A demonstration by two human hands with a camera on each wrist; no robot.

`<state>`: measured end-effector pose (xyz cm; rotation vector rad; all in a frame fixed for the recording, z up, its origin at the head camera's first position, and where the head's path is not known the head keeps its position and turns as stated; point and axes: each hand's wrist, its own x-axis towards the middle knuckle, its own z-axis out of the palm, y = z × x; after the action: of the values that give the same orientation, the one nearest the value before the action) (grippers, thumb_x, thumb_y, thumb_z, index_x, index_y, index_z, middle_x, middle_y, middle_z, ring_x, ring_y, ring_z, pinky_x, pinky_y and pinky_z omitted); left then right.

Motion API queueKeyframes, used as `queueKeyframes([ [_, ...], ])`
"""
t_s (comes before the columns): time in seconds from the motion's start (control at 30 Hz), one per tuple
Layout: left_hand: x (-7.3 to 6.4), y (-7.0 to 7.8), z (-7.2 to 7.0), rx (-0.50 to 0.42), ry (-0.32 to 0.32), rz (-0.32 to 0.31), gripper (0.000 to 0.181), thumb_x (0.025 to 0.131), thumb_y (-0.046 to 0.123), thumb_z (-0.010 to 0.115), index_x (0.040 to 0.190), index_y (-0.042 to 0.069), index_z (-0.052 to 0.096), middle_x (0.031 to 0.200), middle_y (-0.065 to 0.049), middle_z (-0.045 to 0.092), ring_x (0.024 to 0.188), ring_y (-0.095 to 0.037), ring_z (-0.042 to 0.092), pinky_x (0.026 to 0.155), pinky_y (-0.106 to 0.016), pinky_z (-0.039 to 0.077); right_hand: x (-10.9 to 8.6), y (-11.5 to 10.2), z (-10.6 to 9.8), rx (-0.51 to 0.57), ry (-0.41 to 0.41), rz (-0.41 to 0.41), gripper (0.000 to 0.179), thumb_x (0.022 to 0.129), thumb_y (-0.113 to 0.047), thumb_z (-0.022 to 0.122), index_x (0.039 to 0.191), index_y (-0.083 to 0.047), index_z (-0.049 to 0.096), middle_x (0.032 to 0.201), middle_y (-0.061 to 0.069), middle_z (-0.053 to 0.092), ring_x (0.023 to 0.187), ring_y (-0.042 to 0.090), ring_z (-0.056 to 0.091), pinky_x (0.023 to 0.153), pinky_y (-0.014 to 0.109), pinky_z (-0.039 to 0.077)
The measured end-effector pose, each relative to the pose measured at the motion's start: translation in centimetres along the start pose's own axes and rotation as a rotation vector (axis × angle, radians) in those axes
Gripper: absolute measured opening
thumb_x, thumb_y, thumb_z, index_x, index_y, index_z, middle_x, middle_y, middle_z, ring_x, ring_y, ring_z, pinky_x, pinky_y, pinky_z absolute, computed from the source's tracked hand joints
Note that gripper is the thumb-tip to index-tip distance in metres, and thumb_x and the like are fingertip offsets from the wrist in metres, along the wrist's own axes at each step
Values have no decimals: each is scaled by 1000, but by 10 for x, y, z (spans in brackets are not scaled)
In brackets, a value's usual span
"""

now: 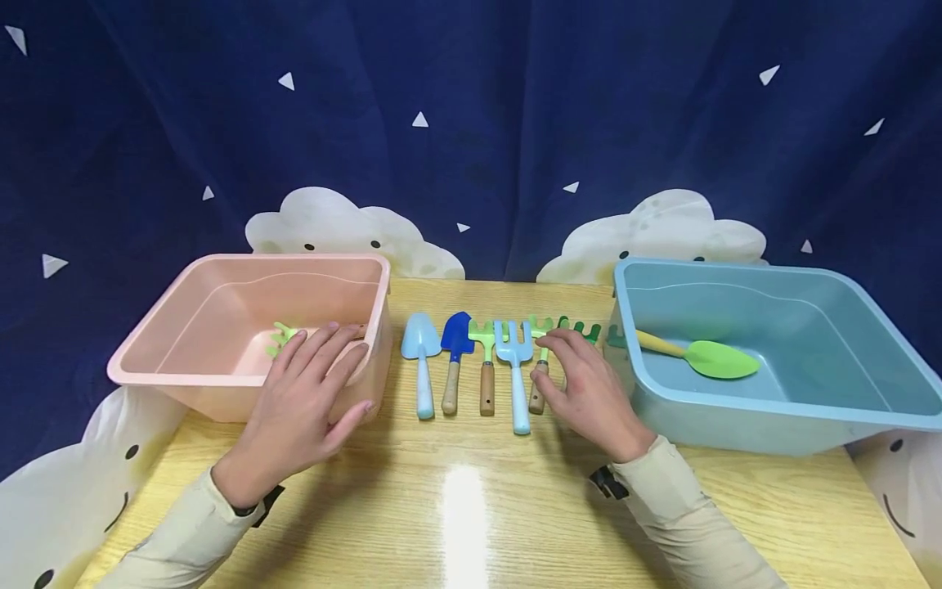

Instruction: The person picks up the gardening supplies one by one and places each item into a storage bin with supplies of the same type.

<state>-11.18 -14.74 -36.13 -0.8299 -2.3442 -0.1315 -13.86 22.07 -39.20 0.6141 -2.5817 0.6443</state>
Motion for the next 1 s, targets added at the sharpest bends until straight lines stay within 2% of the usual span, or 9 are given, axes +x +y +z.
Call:
queueKeyframes([
  [0.07,-4,-6,-3,4,-6,-11,59,93,49,46,132,6,57,143,-15,54,135,-36,46,112,-58,32,1,-1,0,4,-9,6,41,89,-21,71,124,-3,62,129,16,59,117,35,59,92,54,50],
  [0.2,-11,-18,-5,4,26,-23,59,97,50,41,130,5,58,141,-16,55,133,-37,48,111,-57,33,4,-4,2,25,-20,11,40,89,-20,70,124,-3,62,129,15,59,118,34,59,92,54,50],
  [0.33,-20,-30,-6,-19,98,-64,59,99,49,39,129,2,59,140,-19,56,129,-39,50,109,-56,34,6,-9,4,53,-28,6,39,90,-18,68,125,-2,62,128,13,60,115,32,60,91,52,50],
  [0.43,-27,-38,-6,-53,169,-113,57,96,45,44,127,1,60,141,-21,55,125,-42,51,106,-57,35,7,-11,6,58,-25,-8,38,90,-18,68,124,-3,62,127,13,60,112,31,62,89,51,51],
  [0.57,-38,-45,-5,-68,230,-156,56,93,44,49,126,-1,61,139,-23,55,124,-44,51,103,-57,36,8,-13,8,62,-31,-20,38,89,-19,69,123,-3,62,126,13,61,112,31,62,90,51,51],
  [0.8,-58,-57,-2,-48,218,-186,60,93,46,50,125,-4,60,140,-22,55,127,-42,50,105,-56,35,11,-17,14,95,-66,-22,41,89,-20,70,126,-5,61,128,10,60,115,30,61,93,50,51],
  [1.0,-71,-63,6,-36,210,-248,64,93,49,48,129,-2,59,139,-21,55,127,-42,50,106,-59,33,11,-20,19,92,-77,-41,40,89,-20,70,125,-5,62,128,11,60,116,30,62,95,50,52],
])
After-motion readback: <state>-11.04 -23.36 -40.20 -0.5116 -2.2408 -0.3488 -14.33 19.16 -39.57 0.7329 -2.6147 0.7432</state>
